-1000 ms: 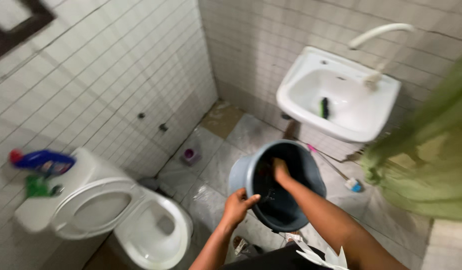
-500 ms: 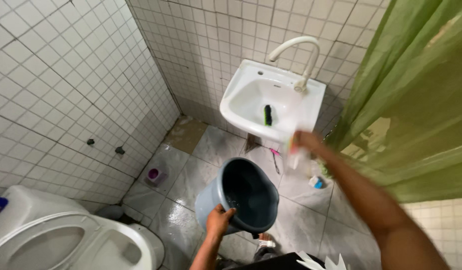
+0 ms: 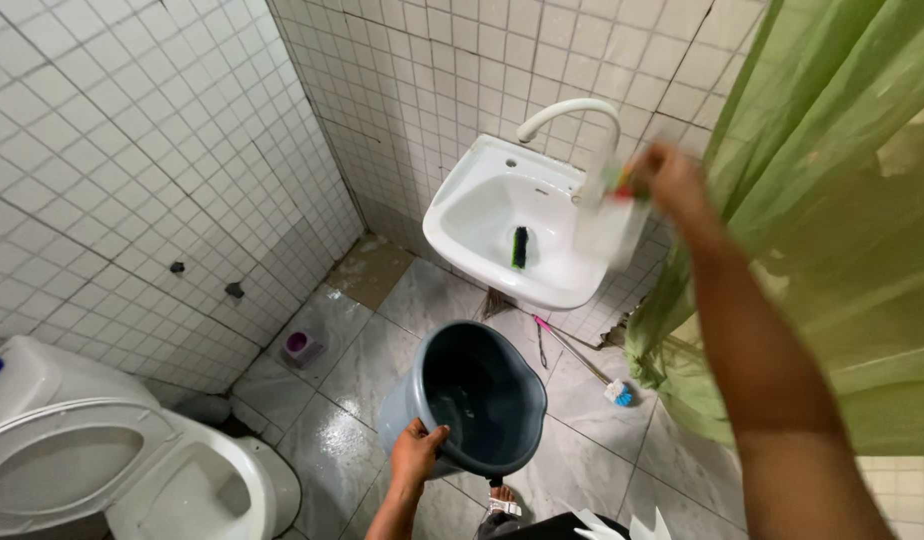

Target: The person scrubs a white tiled wall with a small brush and uses a plastic container to pour water from a bucket and sink onto the wall and into the bucket.

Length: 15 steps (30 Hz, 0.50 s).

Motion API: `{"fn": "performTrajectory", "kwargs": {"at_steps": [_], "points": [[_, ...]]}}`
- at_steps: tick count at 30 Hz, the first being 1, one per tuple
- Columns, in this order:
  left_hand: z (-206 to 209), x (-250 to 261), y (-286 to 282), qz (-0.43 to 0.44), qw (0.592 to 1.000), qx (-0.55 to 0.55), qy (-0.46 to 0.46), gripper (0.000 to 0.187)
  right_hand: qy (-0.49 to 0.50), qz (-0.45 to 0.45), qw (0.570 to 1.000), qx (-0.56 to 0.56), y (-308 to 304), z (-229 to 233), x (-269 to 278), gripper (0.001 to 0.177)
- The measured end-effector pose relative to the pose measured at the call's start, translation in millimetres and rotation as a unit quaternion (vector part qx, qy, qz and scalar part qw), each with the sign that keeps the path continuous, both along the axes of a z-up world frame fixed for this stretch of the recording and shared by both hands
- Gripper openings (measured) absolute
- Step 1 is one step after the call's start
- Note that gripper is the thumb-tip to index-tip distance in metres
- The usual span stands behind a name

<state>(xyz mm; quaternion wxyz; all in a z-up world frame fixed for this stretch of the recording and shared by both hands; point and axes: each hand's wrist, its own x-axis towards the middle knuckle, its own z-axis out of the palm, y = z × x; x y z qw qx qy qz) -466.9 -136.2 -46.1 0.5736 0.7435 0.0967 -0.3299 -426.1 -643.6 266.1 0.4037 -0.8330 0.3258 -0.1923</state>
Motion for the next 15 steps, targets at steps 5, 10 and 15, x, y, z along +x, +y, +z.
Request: {"fn": "performTrajectory", "kwargs": {"at_steps": [5, 10, 15], "points": [[28.4, -11.1, 9.0, -0.025, 0.999, 0.002, -0.041, 0.02, 0.005, 0.217, 0.967, 0.136, 91.9, -167.1, -67.7, 0.027], [63.2, -28.2, 32.0, -0.058, 0.99, 0.101, -0.084, 0.022, -0.001, 0.305, 0.92, 0.244, 227.7, -288.6, -117.4, 0.011], [40.6, -51.9, 70.3, -0.002, 0.998, -0.017, -0.062, 0.019, -0.006, 0.319, 0.924, 0.213, 305.0, -305.3, -132.2, 0.023]]}}
